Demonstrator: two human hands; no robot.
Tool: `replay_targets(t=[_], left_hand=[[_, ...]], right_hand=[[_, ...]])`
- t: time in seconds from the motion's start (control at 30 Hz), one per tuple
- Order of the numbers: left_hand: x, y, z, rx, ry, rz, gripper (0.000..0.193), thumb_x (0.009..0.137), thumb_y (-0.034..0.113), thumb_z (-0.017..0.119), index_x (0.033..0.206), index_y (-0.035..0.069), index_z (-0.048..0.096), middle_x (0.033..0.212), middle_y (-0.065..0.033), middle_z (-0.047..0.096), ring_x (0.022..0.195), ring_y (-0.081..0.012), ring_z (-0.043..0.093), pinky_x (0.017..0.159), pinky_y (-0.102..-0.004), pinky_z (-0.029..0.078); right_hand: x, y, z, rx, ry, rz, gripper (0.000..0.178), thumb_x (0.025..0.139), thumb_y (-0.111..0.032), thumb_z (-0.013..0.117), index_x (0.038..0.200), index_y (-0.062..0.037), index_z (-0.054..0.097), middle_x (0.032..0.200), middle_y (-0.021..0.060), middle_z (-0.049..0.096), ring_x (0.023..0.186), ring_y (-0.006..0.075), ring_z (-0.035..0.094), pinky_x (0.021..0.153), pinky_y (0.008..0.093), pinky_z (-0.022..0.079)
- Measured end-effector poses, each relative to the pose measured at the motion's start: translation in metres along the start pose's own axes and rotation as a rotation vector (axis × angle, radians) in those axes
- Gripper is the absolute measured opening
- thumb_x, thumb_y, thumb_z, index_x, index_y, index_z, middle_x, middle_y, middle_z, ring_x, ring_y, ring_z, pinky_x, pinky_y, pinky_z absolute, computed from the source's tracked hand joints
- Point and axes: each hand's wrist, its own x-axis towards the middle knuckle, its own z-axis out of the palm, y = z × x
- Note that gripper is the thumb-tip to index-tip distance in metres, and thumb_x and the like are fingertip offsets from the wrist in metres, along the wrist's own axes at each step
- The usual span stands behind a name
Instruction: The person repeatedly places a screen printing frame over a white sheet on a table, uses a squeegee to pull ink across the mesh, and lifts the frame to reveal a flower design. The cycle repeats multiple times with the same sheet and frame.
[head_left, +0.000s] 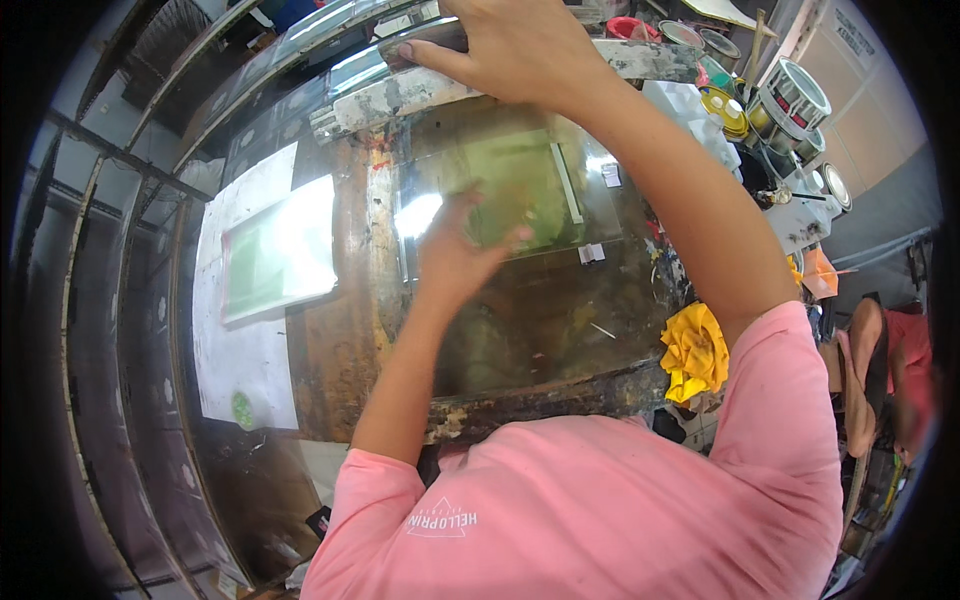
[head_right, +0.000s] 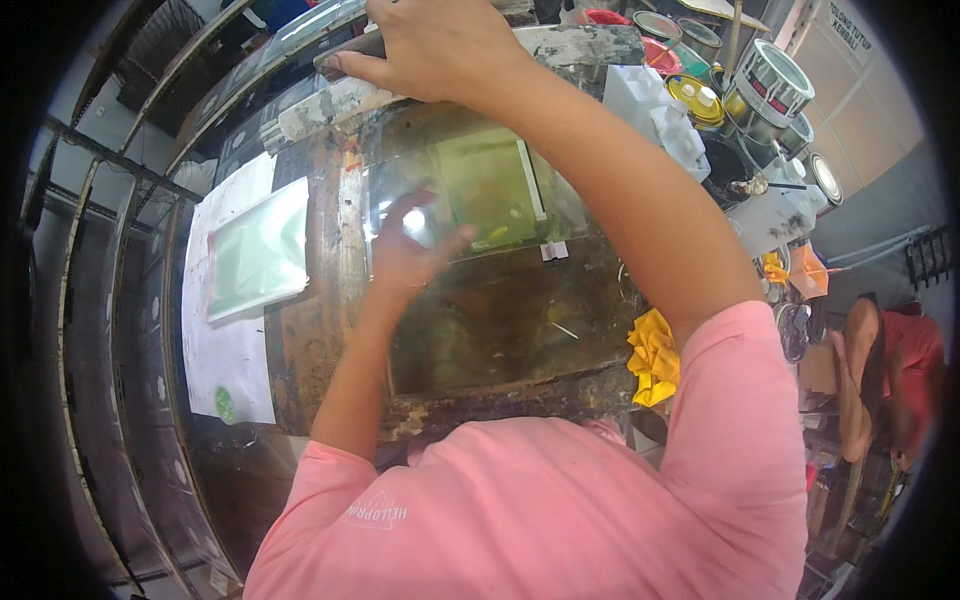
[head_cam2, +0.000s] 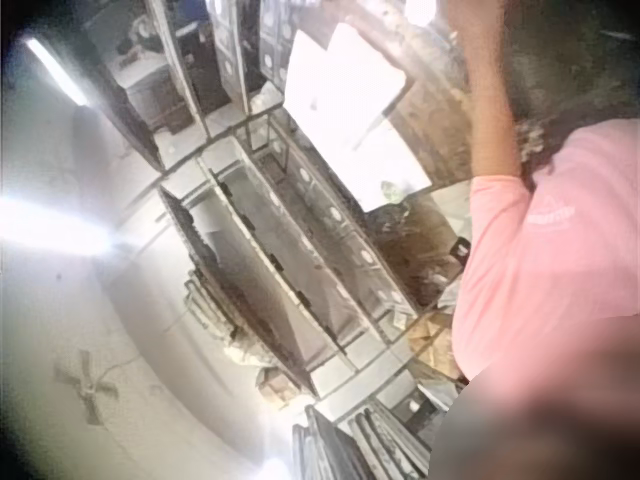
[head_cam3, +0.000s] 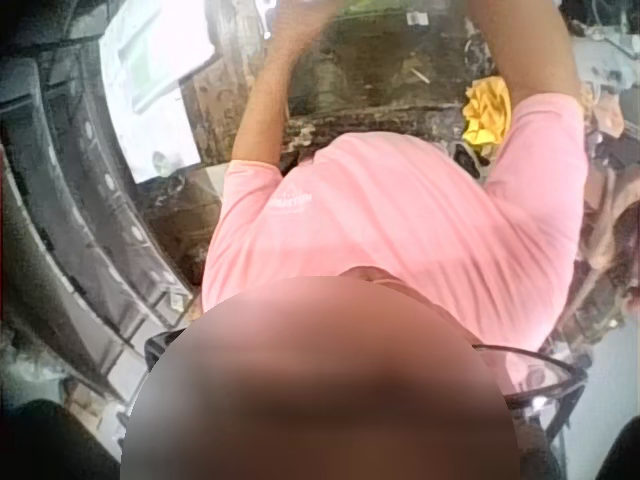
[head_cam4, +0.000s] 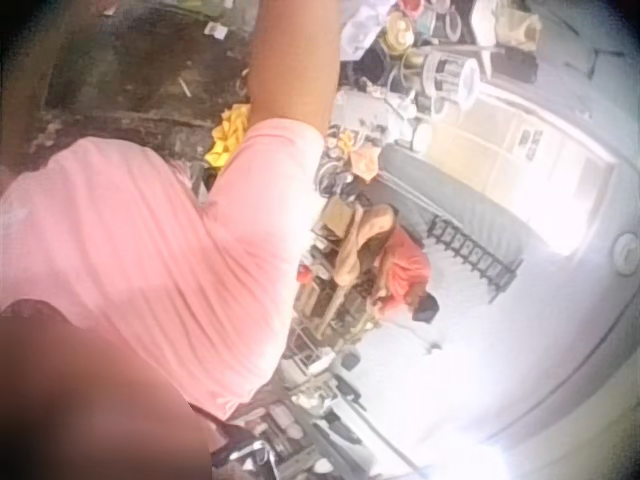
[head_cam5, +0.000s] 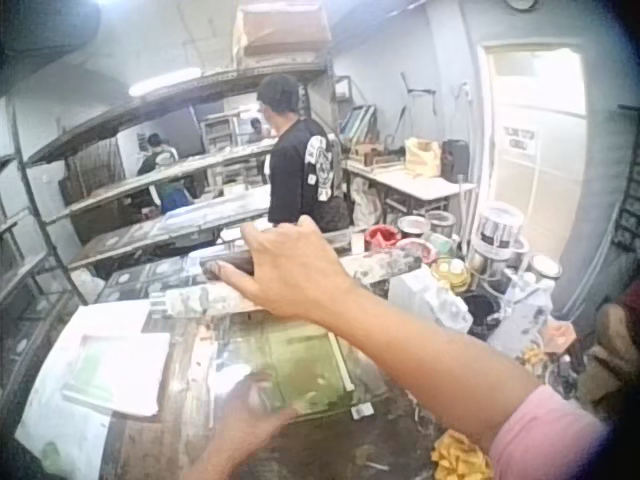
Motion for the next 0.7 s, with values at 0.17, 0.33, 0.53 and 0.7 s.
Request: replay_targets(t=[0.17, 0.33, 0.53, 0.7], left_hand=[[-0.018, 0.002, 0.084, 0.272, -0.197, 0.337, 0.104, 0.078, 0.078, 0.080, 0.144, -0.001, 0.063, 0.154, -0.0243, 0.055, 0.148, -0.0432, 0.046, 0.128, -0.0601, 0.028], [-0.019, -0.007, 0.115, 0.363, -0.259, 0.339, 0.107, 0.079, 0.081, 0.077, 0.143, -0.003, 0.063, 0.157, -0.0240, 0.052, 0.152, -0.0425, 0.040, 0.131, -0.0640, 0.020], [-0.023, -0.012, 0.122, 0.321, -0.217, 0.352, 0.108, 0.078, 0.081, 0.077, 0.143, -0.004, 0.063, 0.157, -0.0248, 0.051, 0.152, -0.0437, 0.040, 0.130, -0.0639, 0.021], [-0.022, -0.010, 0.121, 0.322, -0.234, 0.350, 0.109, 0.078, 0.082, 0.077, 0.143, -0.005, 0.064, 0.158, -0.0252, 0.050, 0.152, -0.0446, 0.040, 0.130, -0.0638, 0.022]], right_hand=[[0.010, 0.005, 0.000, 0.002, -0.058, 0.018, 0.069, 0.104, -0.064, 0.054, 0.103, 0.0019, 0.073, 0.085, 0.0238, 0.076, 0.088, 0.0384, 0.075, 0.084, 0.0504, 0.048], [0.013, 0.005, 0.001, -0.002, -0.045, 0.028, 0.070, 0.105, -0.065, 0.052, 0.102, 0.0010, 0.075, 0.087, 0.0237, 0.077, 0.089, 0.0374, 0.076, 0.085, 0.0500, 0.048], [0.019, 0.008, -0.008, 0.012, -0.119, 0.026, 0.070, 0.105, -0.064, 0.052, 0.093, -0.0003, 0.077, 0.086, 0.0226, 0.077, 0.087, 0.0365, 0.076, 0.086, 0.0495, 0.049], [0.023, 0.006, -0.015, 0.034, -0.112, 0.022, 0.070, 0.104, -0.064, 0.053, 0.090, -0.0004, 0.078, 0.088, 0.0224, 0.078, 0.088, 0.0358, 0.077, 0.085, 0.0494, 0.049]])
